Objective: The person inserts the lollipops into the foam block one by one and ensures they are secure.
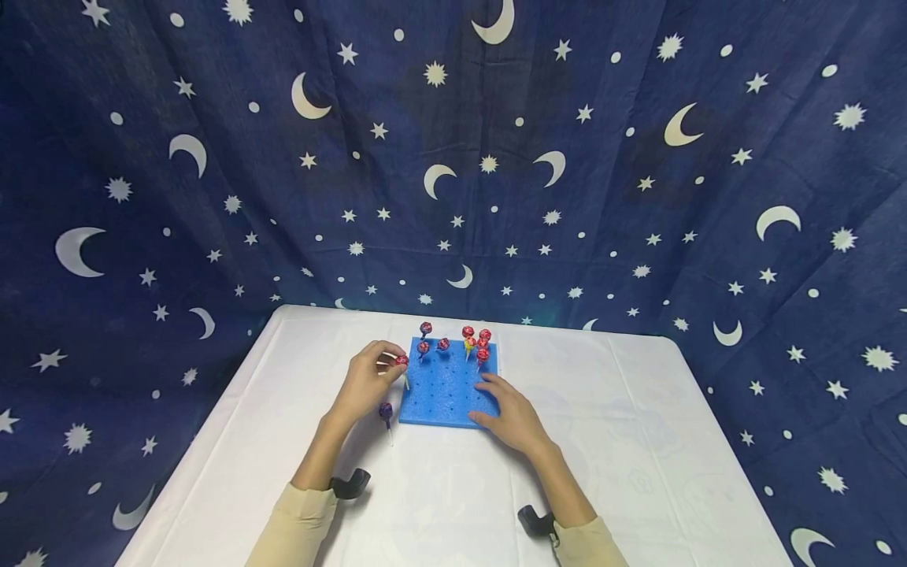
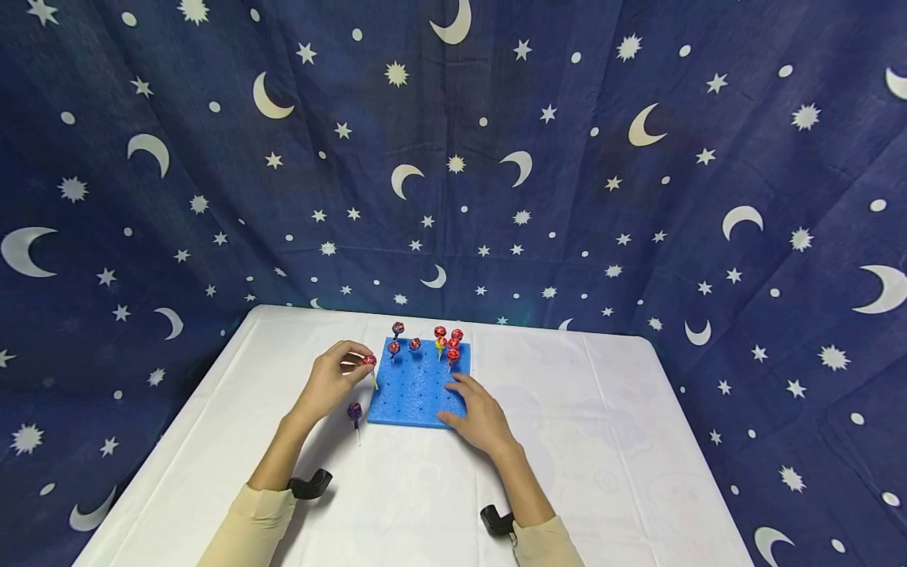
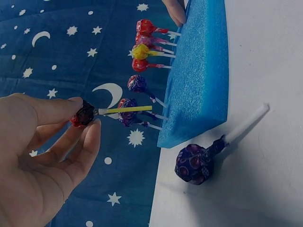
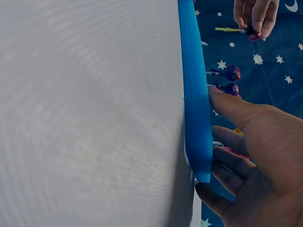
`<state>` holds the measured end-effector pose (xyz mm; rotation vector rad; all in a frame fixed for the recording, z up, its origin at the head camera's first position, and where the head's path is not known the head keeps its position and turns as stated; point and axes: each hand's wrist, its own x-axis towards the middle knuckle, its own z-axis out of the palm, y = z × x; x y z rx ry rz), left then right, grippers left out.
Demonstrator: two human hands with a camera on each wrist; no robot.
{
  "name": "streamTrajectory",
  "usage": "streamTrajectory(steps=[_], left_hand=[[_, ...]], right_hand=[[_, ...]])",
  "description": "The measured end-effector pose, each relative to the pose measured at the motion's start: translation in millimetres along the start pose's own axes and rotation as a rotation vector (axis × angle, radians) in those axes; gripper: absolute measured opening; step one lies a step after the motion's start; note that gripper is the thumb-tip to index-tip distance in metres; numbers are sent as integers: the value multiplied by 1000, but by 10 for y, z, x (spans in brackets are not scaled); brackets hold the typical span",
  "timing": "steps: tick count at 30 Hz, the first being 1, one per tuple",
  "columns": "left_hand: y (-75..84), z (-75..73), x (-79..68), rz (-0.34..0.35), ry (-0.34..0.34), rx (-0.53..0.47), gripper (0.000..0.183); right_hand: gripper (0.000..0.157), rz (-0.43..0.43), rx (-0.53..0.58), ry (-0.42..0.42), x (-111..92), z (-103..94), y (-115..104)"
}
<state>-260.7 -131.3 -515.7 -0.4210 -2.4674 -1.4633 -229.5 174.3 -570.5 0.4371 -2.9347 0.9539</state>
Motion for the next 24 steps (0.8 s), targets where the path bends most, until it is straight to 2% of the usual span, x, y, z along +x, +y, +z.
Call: streamTrajectory(steps=[19, 24], left_hand=[[46, 111, 56, 96, 39, -9, 19], [51, 143, 70, 95, 35, 8, 19]], right_hand=[[59, -3, 0, 16, 2, 8, -4], [59, -6, 3, 15, 5, 13, -1]])
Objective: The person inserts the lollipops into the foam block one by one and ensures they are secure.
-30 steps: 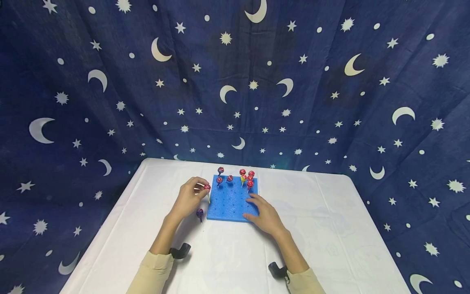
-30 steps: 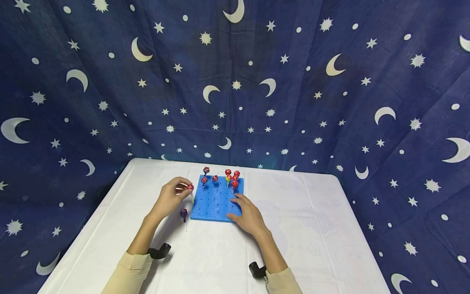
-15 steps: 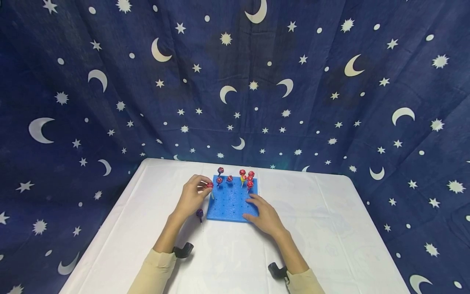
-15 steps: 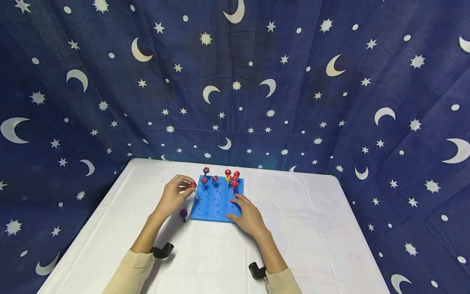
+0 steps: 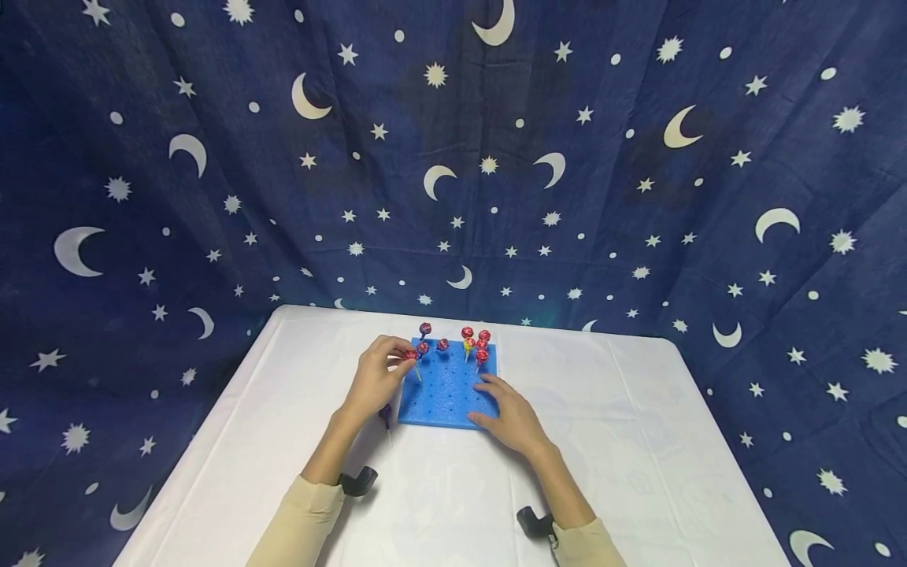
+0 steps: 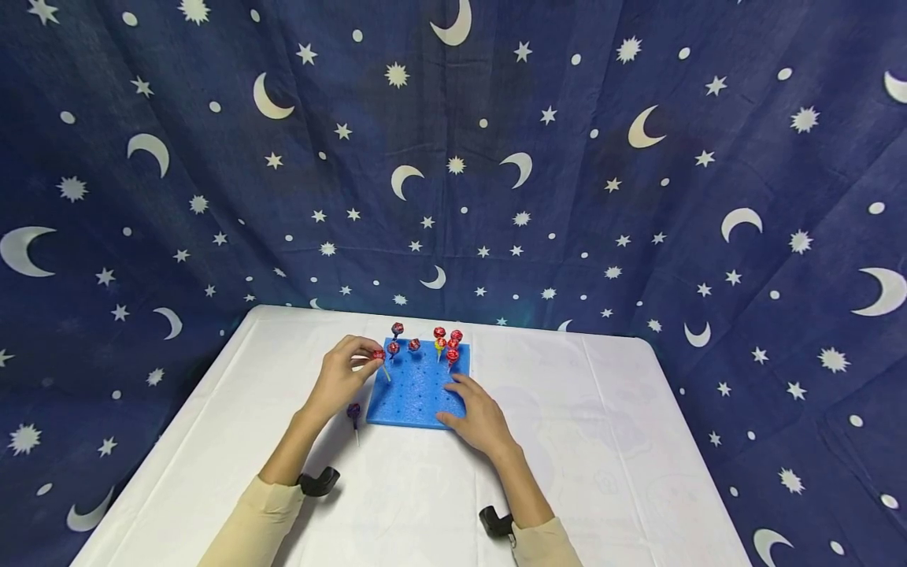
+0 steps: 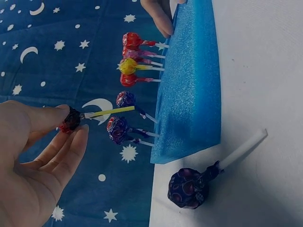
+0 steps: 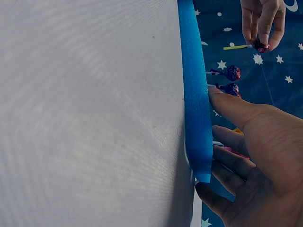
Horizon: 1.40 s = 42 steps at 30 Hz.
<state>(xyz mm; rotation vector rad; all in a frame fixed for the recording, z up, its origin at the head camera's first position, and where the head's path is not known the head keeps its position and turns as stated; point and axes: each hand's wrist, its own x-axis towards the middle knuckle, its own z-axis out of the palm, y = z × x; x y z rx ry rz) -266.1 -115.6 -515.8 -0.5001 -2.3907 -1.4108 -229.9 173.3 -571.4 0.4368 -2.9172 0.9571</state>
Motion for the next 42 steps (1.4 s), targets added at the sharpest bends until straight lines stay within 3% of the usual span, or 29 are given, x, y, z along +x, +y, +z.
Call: streamTrajectory(steps=[18, 25, 42], left_hand=[[-43, 153, 84, 77, 63, 61, 20], [-43, 220, 108, 115, 51, 75, 20], [-77, 342, 136, 98, 37, 119, 19]], right_hand=[[58, 10, -6, -11, 3, 3, 10], [59, 10, -14, -15, 6, -5, 10], [58, 6, -13, -4, 14, -2, 0]])
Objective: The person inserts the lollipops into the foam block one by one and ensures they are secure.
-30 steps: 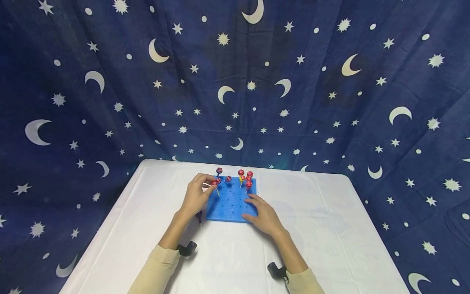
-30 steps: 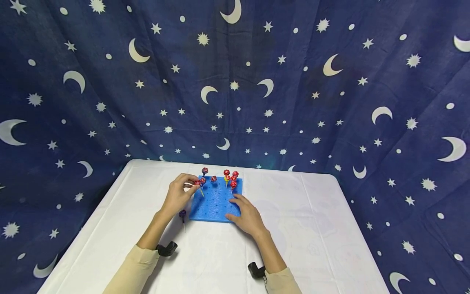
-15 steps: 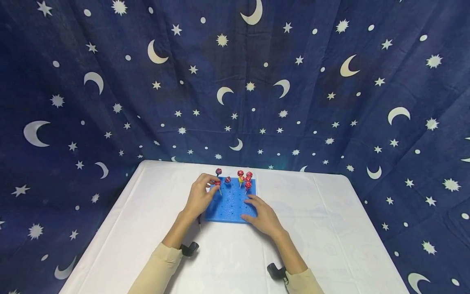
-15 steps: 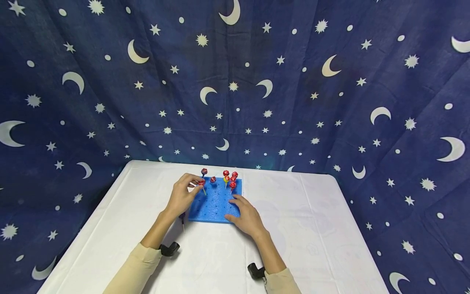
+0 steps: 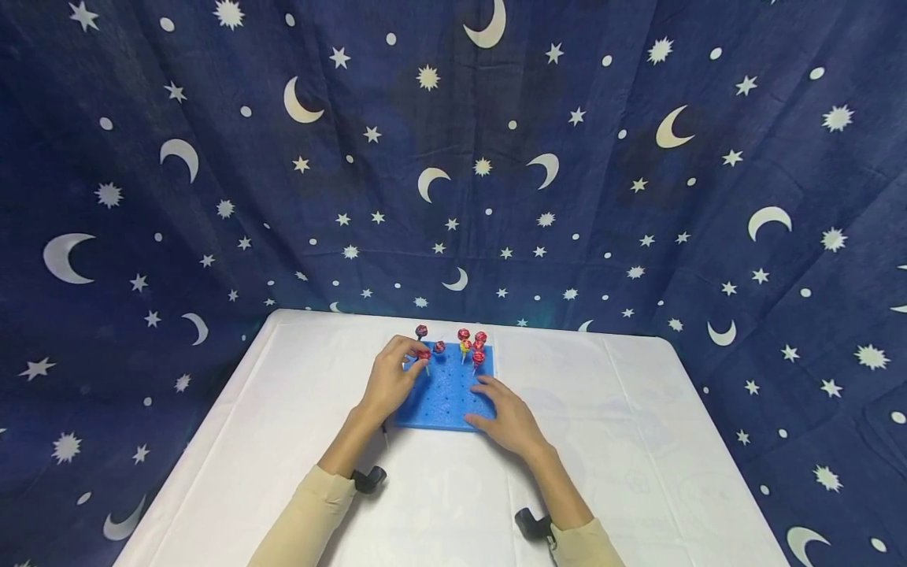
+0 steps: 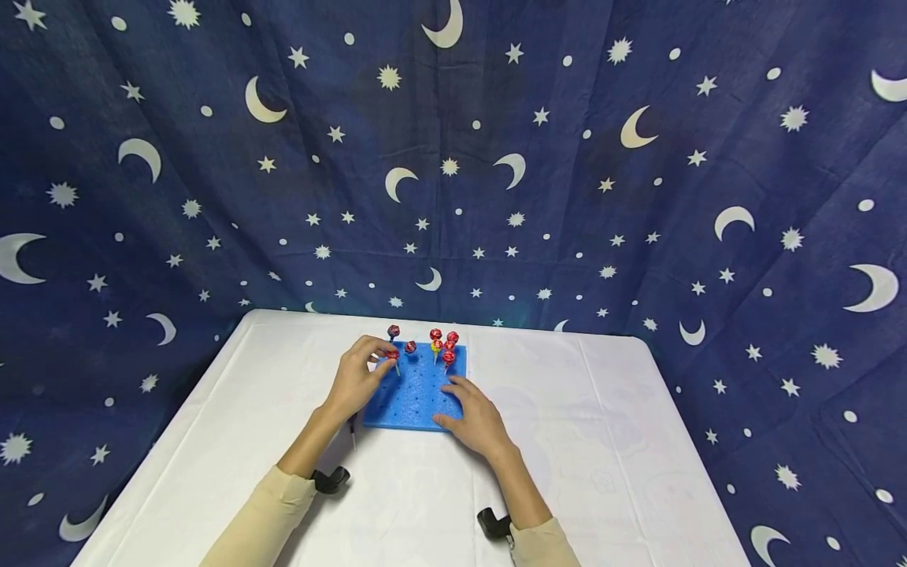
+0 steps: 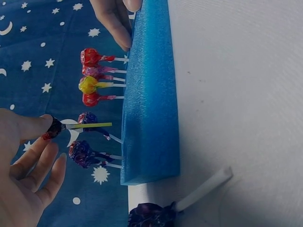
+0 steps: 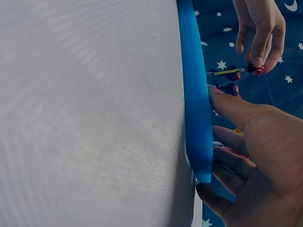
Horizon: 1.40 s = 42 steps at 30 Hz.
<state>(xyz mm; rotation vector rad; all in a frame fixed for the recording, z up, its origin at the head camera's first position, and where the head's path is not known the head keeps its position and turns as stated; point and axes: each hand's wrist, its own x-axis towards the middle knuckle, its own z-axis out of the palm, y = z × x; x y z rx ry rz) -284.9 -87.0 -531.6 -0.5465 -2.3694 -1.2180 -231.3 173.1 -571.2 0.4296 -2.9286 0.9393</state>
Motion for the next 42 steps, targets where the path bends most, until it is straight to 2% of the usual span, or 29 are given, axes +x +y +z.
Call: streamTrajectory(steps=[25, 42], left_hand=[[-97, 126, -14, 0, -10, 51, 18], [-130, 158, -54, 1, -32, 68, 19]], right_hand=[[58, 2, -5, 3, -9, 11, 2], [58, -22, 1, 8, -2, 9, 15]])
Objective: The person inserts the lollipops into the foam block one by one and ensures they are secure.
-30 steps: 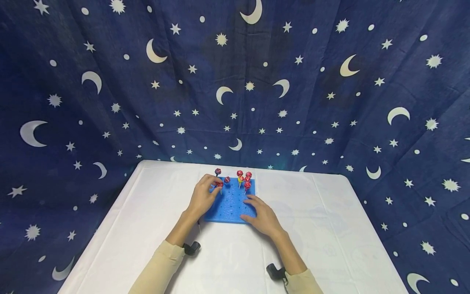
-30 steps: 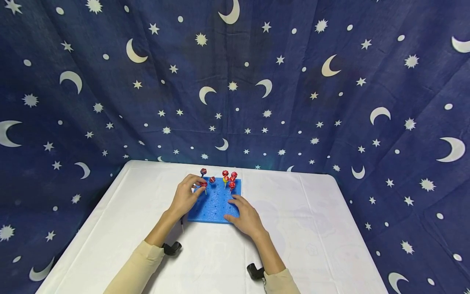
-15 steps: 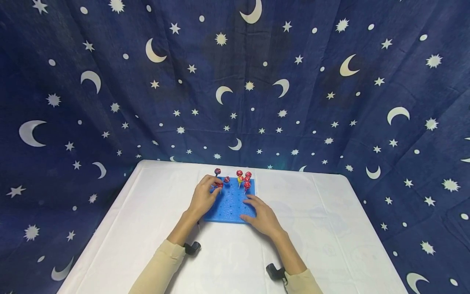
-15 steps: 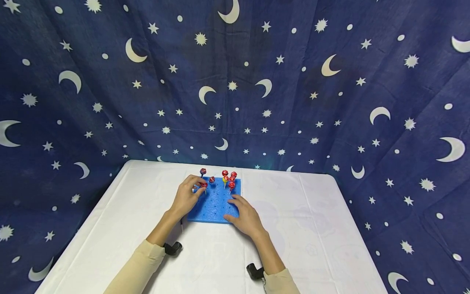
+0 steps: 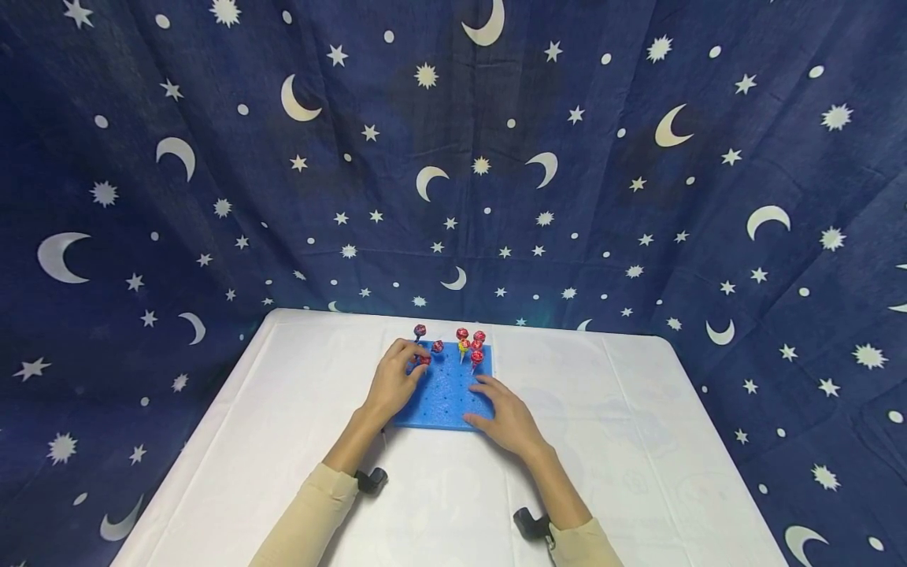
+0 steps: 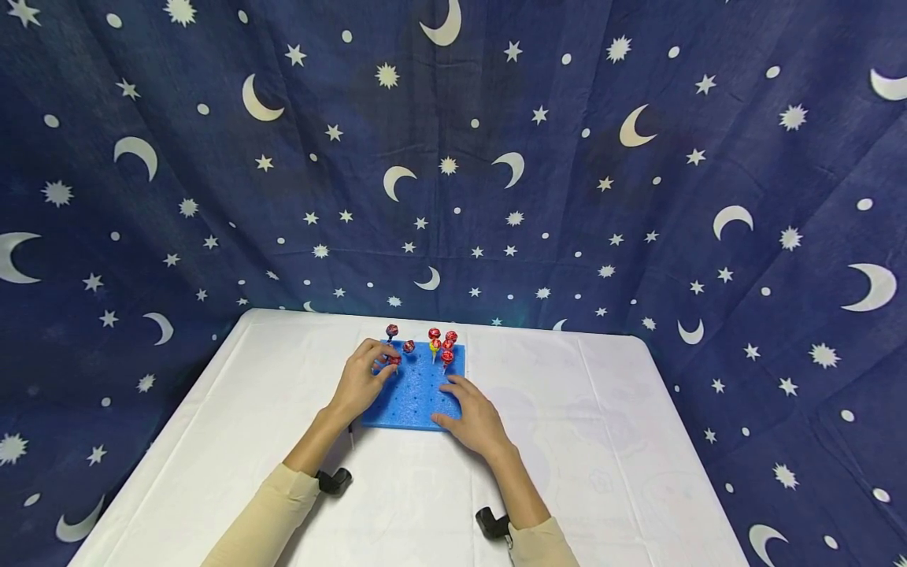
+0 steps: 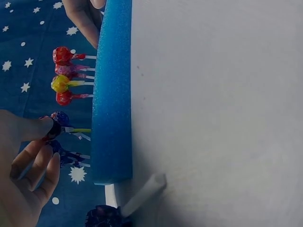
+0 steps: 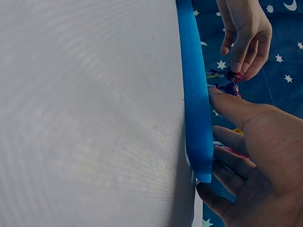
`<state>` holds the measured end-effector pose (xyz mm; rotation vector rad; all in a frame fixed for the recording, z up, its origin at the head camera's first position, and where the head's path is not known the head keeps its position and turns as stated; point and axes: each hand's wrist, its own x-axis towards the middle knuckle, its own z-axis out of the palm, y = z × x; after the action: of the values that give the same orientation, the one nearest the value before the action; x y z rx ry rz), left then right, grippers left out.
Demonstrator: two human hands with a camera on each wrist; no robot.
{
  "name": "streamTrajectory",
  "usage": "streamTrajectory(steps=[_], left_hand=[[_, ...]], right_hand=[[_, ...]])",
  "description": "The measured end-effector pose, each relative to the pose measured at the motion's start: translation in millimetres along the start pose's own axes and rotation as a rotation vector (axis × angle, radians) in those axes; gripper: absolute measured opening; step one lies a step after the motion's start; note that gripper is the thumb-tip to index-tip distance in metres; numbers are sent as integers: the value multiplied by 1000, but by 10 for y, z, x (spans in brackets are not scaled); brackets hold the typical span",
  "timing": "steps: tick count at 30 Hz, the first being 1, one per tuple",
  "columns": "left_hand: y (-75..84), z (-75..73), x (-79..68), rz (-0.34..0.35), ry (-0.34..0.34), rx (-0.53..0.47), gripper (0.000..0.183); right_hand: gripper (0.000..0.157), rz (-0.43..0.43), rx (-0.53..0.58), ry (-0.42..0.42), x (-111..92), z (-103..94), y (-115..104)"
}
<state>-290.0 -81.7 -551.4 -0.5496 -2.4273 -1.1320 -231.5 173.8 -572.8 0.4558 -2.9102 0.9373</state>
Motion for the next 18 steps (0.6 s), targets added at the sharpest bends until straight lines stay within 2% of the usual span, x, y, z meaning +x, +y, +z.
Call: streamTrajectory(steps=[5, 10, 18], left_hand=[[9, -7, -11, -14, -14, 21, 22], [16, -39, -38, -19, 1, 29, 31], [37, -162, -73, -57, 8, -11, 36]], right_hand=[[57, -13, -1, 5, 4, 0, -3], [58, 1, -6, -9, 1, 6, -14], [57, -4, 3, 12, -5, 3, -13]])
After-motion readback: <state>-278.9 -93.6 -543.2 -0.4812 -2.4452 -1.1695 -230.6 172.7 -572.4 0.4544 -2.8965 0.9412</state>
